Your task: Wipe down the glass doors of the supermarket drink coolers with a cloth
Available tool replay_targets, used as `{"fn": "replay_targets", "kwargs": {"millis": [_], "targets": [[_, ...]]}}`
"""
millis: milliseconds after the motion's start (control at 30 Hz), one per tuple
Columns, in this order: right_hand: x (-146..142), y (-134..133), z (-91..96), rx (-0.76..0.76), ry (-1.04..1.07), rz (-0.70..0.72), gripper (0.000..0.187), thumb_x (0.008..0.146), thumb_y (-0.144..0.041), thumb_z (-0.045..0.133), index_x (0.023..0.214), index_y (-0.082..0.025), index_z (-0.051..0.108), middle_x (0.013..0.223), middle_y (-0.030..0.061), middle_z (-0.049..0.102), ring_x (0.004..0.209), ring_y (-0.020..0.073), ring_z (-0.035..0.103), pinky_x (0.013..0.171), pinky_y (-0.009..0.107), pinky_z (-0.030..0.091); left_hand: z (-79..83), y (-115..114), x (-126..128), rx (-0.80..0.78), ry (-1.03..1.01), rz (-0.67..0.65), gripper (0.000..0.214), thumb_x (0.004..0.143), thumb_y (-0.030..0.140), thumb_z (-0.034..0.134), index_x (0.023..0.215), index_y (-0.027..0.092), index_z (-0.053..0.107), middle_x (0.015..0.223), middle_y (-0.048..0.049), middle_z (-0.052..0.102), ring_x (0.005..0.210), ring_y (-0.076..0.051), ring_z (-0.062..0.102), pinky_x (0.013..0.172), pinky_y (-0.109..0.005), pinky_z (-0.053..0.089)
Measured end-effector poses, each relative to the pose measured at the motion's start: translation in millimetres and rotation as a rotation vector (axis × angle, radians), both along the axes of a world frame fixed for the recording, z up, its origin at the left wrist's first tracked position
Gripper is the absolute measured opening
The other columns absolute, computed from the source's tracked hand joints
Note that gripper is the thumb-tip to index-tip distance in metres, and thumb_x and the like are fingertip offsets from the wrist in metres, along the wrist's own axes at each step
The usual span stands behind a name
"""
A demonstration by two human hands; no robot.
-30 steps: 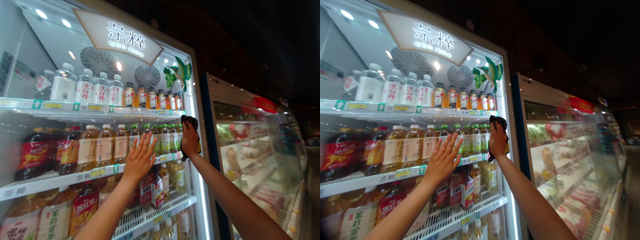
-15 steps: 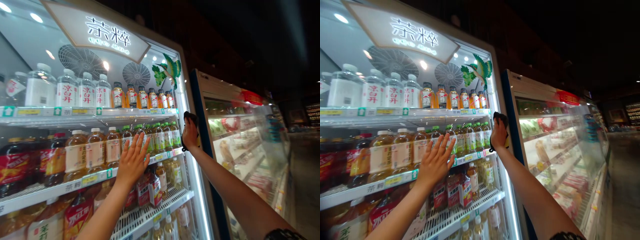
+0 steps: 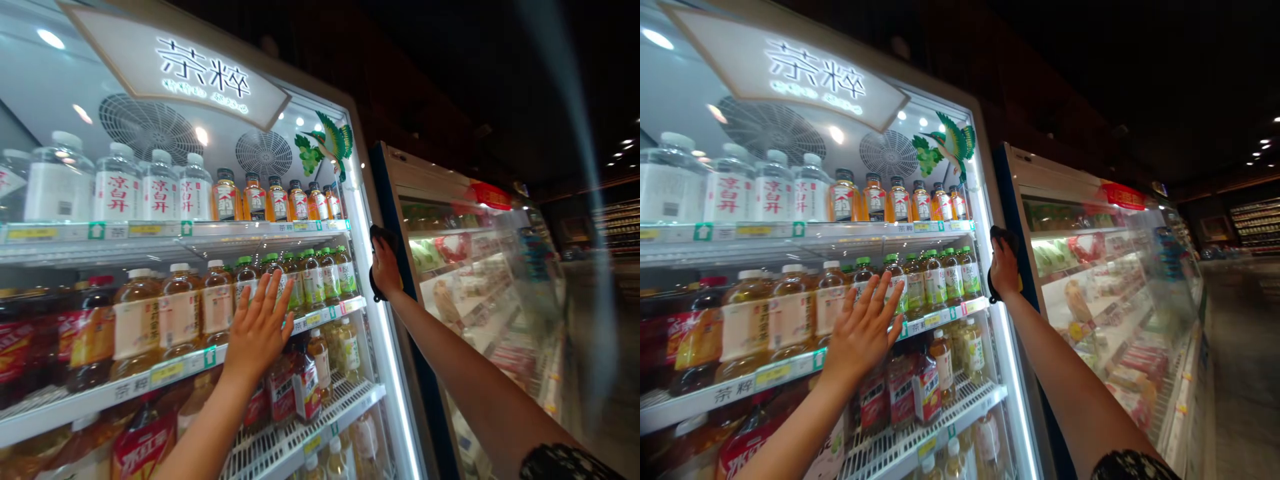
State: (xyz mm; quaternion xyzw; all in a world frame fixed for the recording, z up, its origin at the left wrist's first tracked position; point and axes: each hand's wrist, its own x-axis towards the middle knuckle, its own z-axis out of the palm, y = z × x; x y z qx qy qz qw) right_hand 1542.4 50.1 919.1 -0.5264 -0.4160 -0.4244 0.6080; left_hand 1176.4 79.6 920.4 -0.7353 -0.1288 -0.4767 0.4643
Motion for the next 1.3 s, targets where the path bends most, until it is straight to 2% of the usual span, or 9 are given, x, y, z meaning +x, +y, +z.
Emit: {"fn": "replay_targets", "kwargs": {"millis": [100,167,367,433,500,700,967,1200,1300], "targets": [[0,-3,-32.9,-0.028,-0.018,-0.004,0.053,0.101,-0.027,0.032,0.153,-0.024,0.045,0.157,0.0113,0.044,0.145,0.0295,0.041,0.116,0.056,0.040,0.2,1,0,0.011,-0.001,-0.015,0.080,0.098,0.035,0.052,0.163,0.029,0.005,0.170,-0.0038,0.009,0.158,-0.022,0.010,0.130,-0.046,0.003],[4,-2,-28.2,-0.043,-0.025,-0.006,0.054,0.101,-0.026,0.032,0.153,-0.025,0.045,0.156,0.0101,0.045,0.146,0.0291,0.040,0.117,0.055,0.039,0.2,2,0,0.020,-0.006,-0.023,0.080,0.098,0.035,0.052,0.163,0.028,0.006,0.170,-0.0043,0.010,0.158,-0.022,0.010,0.130,-0.046,0.003],[26,5,64.5,-0.025,-0.008,0.000,0.055,0.099,-0.022,0.034,0.153,-0.018,0.044,0.158,0.0153,0.042,0.145,0.0297,0.041,0.118,0.053,0.037,-1.5,2,0,0.012,-0.007,0.012,0.081,0.097,0.035,0.053,0.164,0.027,0.007,0.170,-0.0047,0.011,0.158,-0.023,0.011,0.130,-0.046,0.003],[29,7,73.5,-0.013,-0.004,-0.020,0.055,0.098,-0.021,0.034,0.152,-0.016,0.045,0.157,0.0160,0.043,0.144,0.0294,0.042,0.118,0.052,0.038,-2.3,1,0,-0.004,-0.008,0.025,0.082,0.097,0.035,0.053,0.164,0.028,0.007,0.171,-0.0041,0.010,0.158,-0.023,0.011,0.131,-0.046,0.003],[27,6,57.1,0.000,-0.017,-0.047,0.054,0.099,-0.023,0.034,0.152,-0.017,0.045,0.157,0.0160,0.043,0.144,0.0290,0.042,0.117,0.051,0.039,-2.9,0,1,-0.020,-0.008,0.024,0.083,0.097,0.035,0.053,0.164,0.029,0.006,0.171,-0.0033,0.009,0.158,-0.023,0.011,0.131,-0.046,0.002],[19,-4,-30.0,-0.022,-0.069,-0.055,0.053,0.102,-0.027,0.032,0.153,-0.020,0.044,0.157,0.0140,0.043,0.144,0.0279,0.043,0.116,0.051,0.040,-2.4,2,1,-0.031,-0.003,-0.013,0.086,0.095,0.031,0.055,0.163,0.031,0.002,0.171,-0.0018,0.007,0.158,-0.022,0.011,0.131,-0.046,0.002],[-4,0,30.8,-0.007,-0.068,-0.011,0.052,0.101,-0.025,0.034,0.151,-0.019,0.047,0.157,0.0143,0.044,0.145,0.0269,0.041,0.119,0.051,0.035,-2.8,2,1,-0.014,-0.002,0.025,0.083,0.097,0.035,0.054,0.164,0.028,0.005,0.170,-0.0052,0.010,0.158,-0.024,0.011,0.131,-0.047,0.001],[-17,-12,-46.9,-0.124,-0.262,-0.030,0.052,0.100,-0.022,0.039,0.151,-0.029,0.048,0.158,0.0069,0.045,0.147,0.0231,0.039,0.119,0.048,0.037,-3.4,3,1,-0.008,-0.013,0.015,0.083,0.097,0.035,0.053,0.164,0.029,0.004,0.170,-0.0047,0.012,0.158,-0.022,0.011,0.130,-0.047,0.002],[-2,-8,-32.1,-0.044,-0.122,-0.043,0.052,0.100,-0.023,0.037,0.151,-0.024,0.048,0.155,0.0114,0.048,0.144,0.0260,0.044,0.117,0.050,0.039,-4.3,5,2,0.000,-0.016,0.029,0.082,0.098,0.036,0.053,0.164,0.027,0.005,0.170,-0.0056,0.012,0.158,-0.023,0.011,0.130,-0.048,0.003]]}}
